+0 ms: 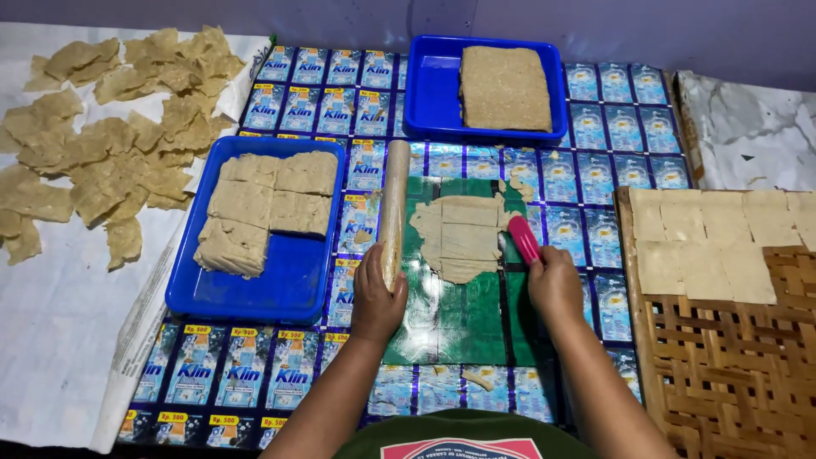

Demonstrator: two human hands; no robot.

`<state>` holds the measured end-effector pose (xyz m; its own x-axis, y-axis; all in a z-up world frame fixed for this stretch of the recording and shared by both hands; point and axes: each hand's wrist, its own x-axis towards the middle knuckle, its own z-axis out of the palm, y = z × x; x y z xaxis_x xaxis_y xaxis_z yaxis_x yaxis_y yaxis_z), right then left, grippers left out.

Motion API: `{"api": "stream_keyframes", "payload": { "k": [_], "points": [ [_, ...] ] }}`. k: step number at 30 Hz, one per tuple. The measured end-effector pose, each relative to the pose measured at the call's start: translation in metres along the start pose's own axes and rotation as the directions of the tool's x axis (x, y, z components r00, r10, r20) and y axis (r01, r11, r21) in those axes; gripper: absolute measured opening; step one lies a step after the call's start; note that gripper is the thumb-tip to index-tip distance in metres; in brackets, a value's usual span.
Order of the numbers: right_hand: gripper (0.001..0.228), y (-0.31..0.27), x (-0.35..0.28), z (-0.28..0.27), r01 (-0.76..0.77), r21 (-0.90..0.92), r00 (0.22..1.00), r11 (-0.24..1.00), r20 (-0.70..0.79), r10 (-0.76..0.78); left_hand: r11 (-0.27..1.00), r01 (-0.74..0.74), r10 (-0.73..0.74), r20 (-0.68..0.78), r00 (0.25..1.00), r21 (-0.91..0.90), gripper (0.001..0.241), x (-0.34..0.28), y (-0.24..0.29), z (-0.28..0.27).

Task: Rolling out thin pieces of dough using a wooden pin and cutting them into squares with a plastic scraper.

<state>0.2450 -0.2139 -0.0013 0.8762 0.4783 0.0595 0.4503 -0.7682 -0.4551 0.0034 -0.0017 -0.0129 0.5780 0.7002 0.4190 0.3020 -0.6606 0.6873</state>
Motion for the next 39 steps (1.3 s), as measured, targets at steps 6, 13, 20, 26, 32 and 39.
{"api": "stream_keyframes", "payload": {
  "k": [6, 13, 20, 26, 32, 39],
  "points": [
    [0.022, -0.018, -0.047, -0.012, 0.018, 0.052, 1.0, 0.998, 0.006, -0.018, 1.0, -0.02, 0.021, -0.032, 0.999, 0.019, 0.057, 0.0, -0.002, 0.004],
    [0.02, -0.029, -0.087, -0.011, 0.196, -0.028, 0.961, 0.98, 0.205, -0.186, 0.999, -0.04, 0.041, -0.06, 0.997, 0.004, 0.055, -0.002, -0.003, 0.006],
    [0.021, 0.012, -0.063, 0.014, -0.166, 0.123, 0.944, 0.978, 0.308, 0.121, 0.999, -0.054, 0.054, -0.096, 0.994, 0.005, 0.057, -0.001, -0.004, 0.007],
    [0.027, -0.051, -0.093, -0.021, 0.161, 0.008, 0.907, 0.987, 0.392, -0.151, 0.998, -0.06, 0.059, -0.089, 0.994, -0.008, 0.058, -0.001, 0.001, 0.003],
    [0.039, -0.059, -0.089, -0.032, 0.395, -0.006, 0.873, 0.919, 0.315, -0.374, 0.998, -0.043, 0.039, -0.093, 0.995, -0.038, 0.06, -0.001, -0.001, 0.003],
    [0.027, 0.012, -0.034, 0.012, 0.044, 0.037, 0.972, 0.998, 0.23, -0.052, 0.999, -0.027, 0.022, -0.102, 0.995, -0.045, 0.06, 0.0, 0.0, 0.004]
  ]
}}
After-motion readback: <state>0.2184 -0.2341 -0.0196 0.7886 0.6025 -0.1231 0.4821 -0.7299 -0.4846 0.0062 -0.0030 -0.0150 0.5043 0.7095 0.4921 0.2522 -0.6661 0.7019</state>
